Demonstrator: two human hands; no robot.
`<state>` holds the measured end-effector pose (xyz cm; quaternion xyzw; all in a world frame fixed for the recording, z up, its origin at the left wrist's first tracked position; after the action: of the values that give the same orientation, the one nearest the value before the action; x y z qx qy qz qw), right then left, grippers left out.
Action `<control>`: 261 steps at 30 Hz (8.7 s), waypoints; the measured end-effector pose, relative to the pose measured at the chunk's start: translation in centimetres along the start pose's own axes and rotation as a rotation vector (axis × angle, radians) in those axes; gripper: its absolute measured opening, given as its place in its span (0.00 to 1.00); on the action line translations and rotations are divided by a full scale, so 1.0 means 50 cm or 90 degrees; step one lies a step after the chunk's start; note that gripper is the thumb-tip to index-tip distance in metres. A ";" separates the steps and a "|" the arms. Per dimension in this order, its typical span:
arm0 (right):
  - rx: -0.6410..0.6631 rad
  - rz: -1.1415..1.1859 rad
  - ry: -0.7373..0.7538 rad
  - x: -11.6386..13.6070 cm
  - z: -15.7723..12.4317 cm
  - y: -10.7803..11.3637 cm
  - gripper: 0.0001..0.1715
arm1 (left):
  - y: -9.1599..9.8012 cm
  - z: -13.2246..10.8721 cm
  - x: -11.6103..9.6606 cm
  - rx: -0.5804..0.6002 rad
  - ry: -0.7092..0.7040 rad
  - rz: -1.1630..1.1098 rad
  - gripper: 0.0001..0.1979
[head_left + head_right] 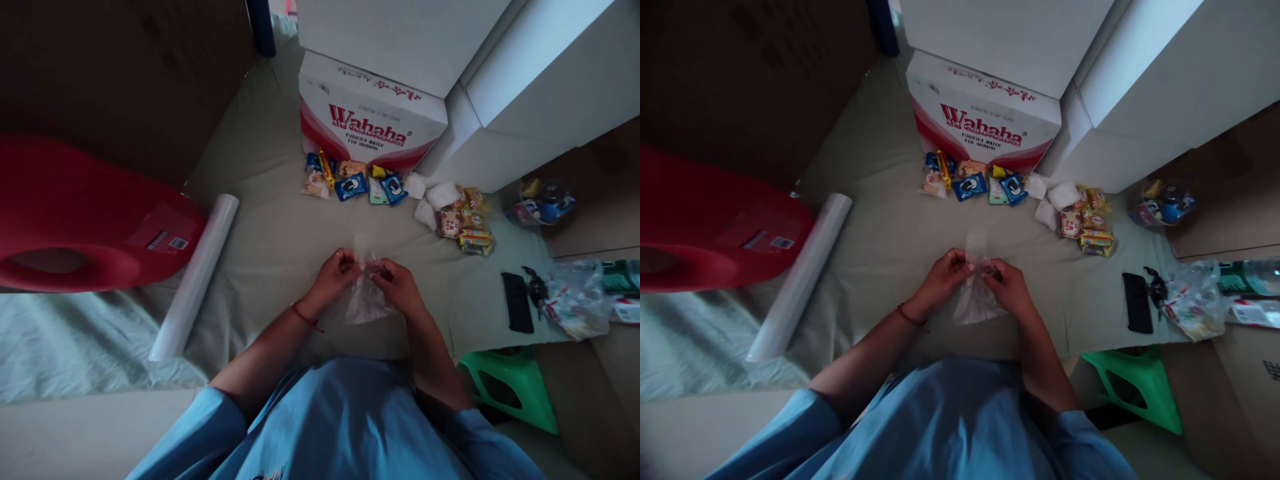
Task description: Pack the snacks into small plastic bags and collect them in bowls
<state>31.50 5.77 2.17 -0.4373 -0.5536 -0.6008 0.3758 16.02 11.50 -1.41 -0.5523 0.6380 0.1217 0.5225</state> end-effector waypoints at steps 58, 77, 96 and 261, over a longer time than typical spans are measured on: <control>-0.107 0.308 -0.179 -0.057 -0.008 0.172 0.24 | 0.126 -0.025 -0.151 -0.247 -0.010 0.173 0.05; -0.204 -0.451 0.121 0.063 0.135 0.293 0.18 | -0.018 -0.063 -0.020 -0.091 -0.267 1.044 0.33; 0.006 -0.503 0.251 0.082 -0.053 0.156 0.22 | 0.034 -0.127 -0.126 -0.247 -0.276 1.021 0.30; 0.242 -0.646 0.157 0.048 0.248 0.105 0.20 | 0.042 -0.108 -0.175 -0.379 -0.529 0.923 0.18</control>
<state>36.96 17.60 6.23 0.0330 -0.7455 -0.6427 0.1734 10.05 13.32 7.01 -0.0366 0.5315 0.7746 0.3410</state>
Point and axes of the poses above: each hand's wrist, its own z-axis towards the middle knuckle, its own y-axis out of the back of the hand, x = y × z, the point moved 7 cm from there along z, towards the middle knuckle, and after that the axes turned 12 degrees about y, right-handed, at the moved point
